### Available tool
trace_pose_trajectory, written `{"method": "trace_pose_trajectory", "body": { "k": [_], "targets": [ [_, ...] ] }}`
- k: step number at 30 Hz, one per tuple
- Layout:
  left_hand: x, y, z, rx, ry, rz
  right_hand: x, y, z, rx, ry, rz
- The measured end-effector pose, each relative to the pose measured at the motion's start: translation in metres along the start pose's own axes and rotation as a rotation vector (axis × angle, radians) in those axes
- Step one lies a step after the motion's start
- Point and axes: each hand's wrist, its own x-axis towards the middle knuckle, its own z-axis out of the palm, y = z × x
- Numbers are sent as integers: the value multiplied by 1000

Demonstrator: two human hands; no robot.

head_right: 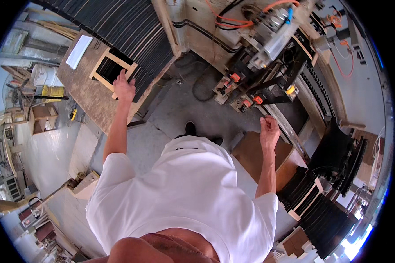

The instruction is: The person repeatedly places small wooden frames onto a machine's conveyor belt and pushes them through a processing station. The person then retrieves the frames and repeats the cycle continuously.

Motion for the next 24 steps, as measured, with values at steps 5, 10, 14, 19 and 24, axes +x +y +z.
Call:
{"method": "trace_pose_trajectory", "body": {
  "k": [5, 10, 14, 19, 24],
  "targets": [
    [5, -7, 17, -119, 28, 39, -28, 21, -47, -1, 25, 7],
    [6, -35, 21, 39, 58, 179, -43, 17, -115, -52, 75, -93],
    [-14, 38, -2, 148, 143, 169, -66, 4, -206, -412, 273, -214],
    [-82, 120, 37, -456, 146, 201, -125, 22, -324, -877, 531, 78],
    [-164, 263, 59, -886, -339, 221, -212, 80, -345, -713, 388, 475]
  ]
}}
